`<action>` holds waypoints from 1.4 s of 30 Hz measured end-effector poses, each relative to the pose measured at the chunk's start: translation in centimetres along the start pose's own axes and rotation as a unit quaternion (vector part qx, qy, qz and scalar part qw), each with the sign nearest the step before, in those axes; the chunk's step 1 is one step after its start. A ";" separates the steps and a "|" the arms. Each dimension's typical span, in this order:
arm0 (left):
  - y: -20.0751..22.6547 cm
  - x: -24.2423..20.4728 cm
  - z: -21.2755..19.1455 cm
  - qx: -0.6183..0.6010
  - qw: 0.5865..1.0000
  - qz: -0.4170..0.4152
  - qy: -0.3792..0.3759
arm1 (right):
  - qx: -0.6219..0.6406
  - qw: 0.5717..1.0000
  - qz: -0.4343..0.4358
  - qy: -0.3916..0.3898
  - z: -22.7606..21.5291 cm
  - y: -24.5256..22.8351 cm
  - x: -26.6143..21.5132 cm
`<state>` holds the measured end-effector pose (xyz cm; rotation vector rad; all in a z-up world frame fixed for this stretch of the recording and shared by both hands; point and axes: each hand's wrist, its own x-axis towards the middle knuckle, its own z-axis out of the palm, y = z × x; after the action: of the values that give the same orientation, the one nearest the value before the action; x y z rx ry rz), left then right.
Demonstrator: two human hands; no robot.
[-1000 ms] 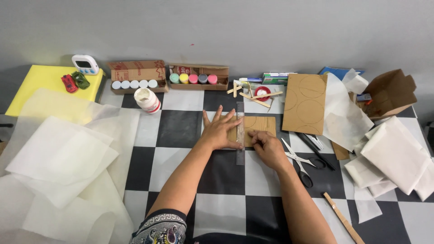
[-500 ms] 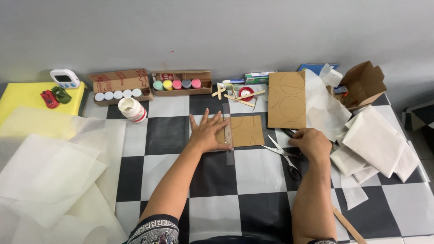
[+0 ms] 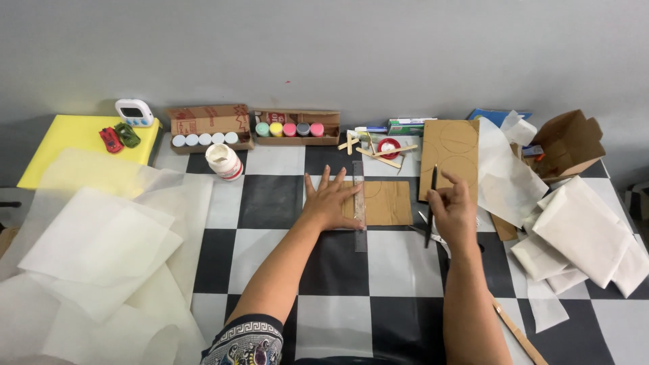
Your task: Measuring and marking cardboard with a ruler and pen, then cutting out shapes using scissors.
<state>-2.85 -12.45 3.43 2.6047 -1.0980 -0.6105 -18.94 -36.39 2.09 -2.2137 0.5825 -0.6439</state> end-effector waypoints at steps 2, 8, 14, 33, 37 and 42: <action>-0.1 0.0 0.1 0.001 1.000 -0.002 0.002 | 0.149 0.989 0.019 -0.003 2.7 0.0 0.2; -0.1 -0.2 -0.1 -0.014 1.000 0.007 0.015 | 0.527 0.844 0.103 -0.011 7.7 0.2 1.5; -0.3 -0.3 0.0 -0.027 1.000 0.007 0.016 | 0.435 0.886 0.154 0.050 11.0 -0.2 3.1; -0.6 -0.1 0.1 -0.010 1.000 0.011 0.011 | -0.002 0.993 0.091 -0.069 11.2 -3.7 1.5; -0.5 -0.2 0.0 -0.013 1.000 0.013 0.015 | 0.008 0.995 0.074 -0.069 10.8 -4.1 0.8; -0.5 -0.1 0.0 -0.013 1.000 0.013 0.014 | 0.000 0.992 0.056 -0.114 8.8 -4.5 -2.6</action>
<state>-2.64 -12.02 3.27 2.5648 -1.1054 -0.5760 -14.72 -27.45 -0.41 -2.1985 0.5837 -0.3280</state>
